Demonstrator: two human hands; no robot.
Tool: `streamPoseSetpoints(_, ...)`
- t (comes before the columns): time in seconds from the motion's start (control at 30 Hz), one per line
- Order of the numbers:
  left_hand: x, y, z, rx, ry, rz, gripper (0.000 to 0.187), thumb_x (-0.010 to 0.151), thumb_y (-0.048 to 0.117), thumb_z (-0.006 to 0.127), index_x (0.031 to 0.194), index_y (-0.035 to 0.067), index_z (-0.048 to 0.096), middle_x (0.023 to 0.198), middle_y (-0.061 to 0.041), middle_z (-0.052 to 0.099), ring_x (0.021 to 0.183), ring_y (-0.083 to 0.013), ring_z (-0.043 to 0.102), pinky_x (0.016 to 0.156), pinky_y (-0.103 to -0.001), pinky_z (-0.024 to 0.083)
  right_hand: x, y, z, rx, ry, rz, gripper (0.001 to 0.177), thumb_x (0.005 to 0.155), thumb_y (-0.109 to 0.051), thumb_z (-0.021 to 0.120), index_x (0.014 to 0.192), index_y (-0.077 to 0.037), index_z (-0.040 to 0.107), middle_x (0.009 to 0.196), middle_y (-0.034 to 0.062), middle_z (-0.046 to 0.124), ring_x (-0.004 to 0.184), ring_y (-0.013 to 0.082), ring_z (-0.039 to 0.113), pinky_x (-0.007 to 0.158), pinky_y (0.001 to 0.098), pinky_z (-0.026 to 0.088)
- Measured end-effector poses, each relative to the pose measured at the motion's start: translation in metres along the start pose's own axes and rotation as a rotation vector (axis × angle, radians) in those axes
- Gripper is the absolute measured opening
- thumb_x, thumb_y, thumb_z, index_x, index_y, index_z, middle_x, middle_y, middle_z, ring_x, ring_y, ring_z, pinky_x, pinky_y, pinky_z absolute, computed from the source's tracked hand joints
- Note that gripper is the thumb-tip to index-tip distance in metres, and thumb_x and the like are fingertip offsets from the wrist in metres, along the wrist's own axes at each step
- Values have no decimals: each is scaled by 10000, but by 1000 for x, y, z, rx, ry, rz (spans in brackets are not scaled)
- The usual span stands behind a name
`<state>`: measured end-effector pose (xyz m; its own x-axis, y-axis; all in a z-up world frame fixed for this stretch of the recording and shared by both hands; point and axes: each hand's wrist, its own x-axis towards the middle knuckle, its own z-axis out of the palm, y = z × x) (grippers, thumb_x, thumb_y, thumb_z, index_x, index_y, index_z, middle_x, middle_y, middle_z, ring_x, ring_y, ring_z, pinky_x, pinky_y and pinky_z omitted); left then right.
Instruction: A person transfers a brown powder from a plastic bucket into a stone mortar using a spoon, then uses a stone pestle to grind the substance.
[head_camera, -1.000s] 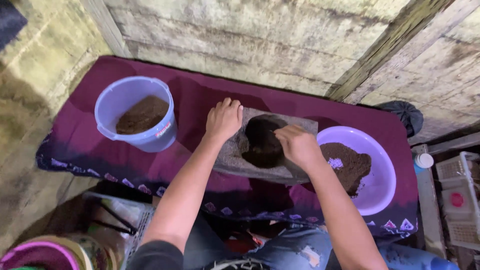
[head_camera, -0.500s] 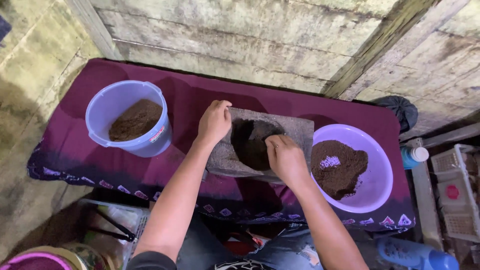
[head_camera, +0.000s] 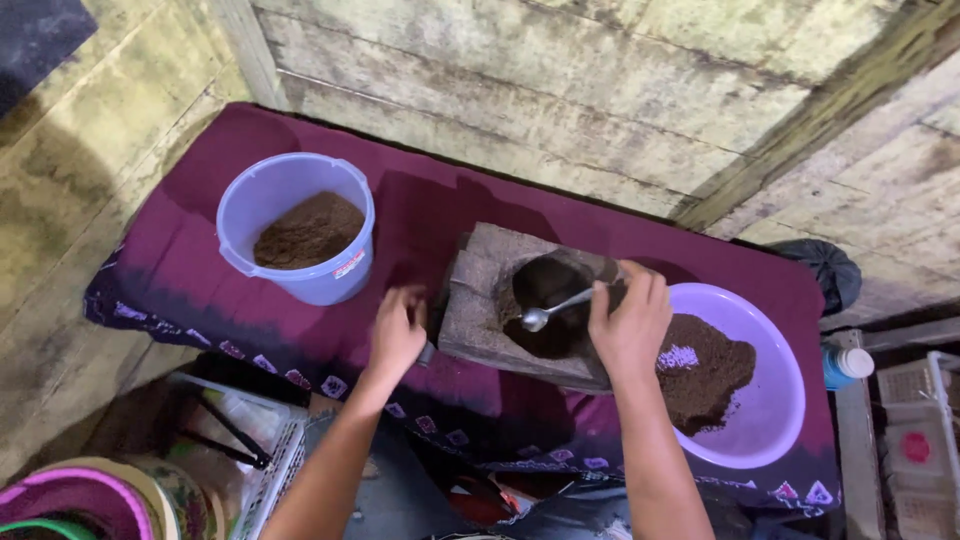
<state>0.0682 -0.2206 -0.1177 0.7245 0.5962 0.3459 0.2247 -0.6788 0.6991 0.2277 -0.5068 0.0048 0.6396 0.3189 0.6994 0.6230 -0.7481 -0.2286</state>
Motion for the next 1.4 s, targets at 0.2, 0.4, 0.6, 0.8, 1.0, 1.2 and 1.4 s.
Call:
streamPoseSetpoints(0.2, -44, -12, -12, 84, -280, -77, 418, 942, 336, 642, 1247, 54, 601, 1145, -194, 597, 1080, -426, 626, 879, -547, 533, -5, -7, 12, 124, -92, -151, 442, 796, -87, 771, 1226, -73, 673, 1035, 139, 577, 927, 412, 639, 815, 486, 525)
streamPoseSetpoints(0.4, -39, -45, 10, 207, -480, -105, 675, 875, 483, 643, 1459, 183, 489, 1190, -124, 628, 1125, -360, 629, 908, -497, 534, -13, -1, 23, 85, -211, -89, 407, 837, -115, 767, 1238, -125, 697, 1107, 90, 610, 1014, 334, 673, 916, 419, 548)
streamPoseSetpoints(0.6, -32, -35, 2, 245, -427, -103, 680, 896, 308, 568, 1525, 95, 424, 1108, -209, 685, 1018, -409, 687, 886, -500, 561, -13, -4, 29, 84, -252, -90, 349, 863, -108, 763, 1209, -142, 726, 1064, 48, 624, 922, 258, 684, 845, 383, 571)
streamPoseSetpoints(0.8, -21, -23, -29, 366, -349, -84, 657, 943, 443, 564, 1505, 127, 441, 1193, -118, 557, 1102, -331, 571, 869, -465, 477, -11, -5, 29, 121, -294, -69, 302, 905, -75, 731, 1203, -120, 721, 1046, 62, 628, 922, 266, 693, 806, 381, 587)
streamPoseSetpoints(1.0, -10, -70, 3, 473, -300, -134, 580, 937, 351, 639, 1419, 62, 495, 1144, -138, 633, 1039, -318, 642, 838, -429, 515, -8, -18, 24, 88, -342, -69, 299, 900, -70, 730, 1197, -103, 731, 1005, 70, 641, 907, 279, 708, 773, 402, 597)
streamPoseSetpoints(1.2, 4, -78, 4, 107, -384, -351, 358, 906, 311, 591, 1144, 44, 613, 983, -197, 681, 946, -445, 704, 790, -530, 556, -11, -6, 31, 1, -295, -180, 311, 862, -110, 731, 1165, -176, 746, 953, 31, 642, 931, 266, 701, 866, 386, 584)
streamPoseSetpoints(1.4, 19, -66, -32, -187, -321, -432, 353, 885, 356, 642, 1088, 85, 742, 1001, -216, 751, 1045, -425, 706, 818, -530, 573, -9, -10, 27, 26, -273, -191, 270, 865, -94, 710, 1122, -168, 753, 925, 35, 661, 924, 273, 711, 866, 381, 585)
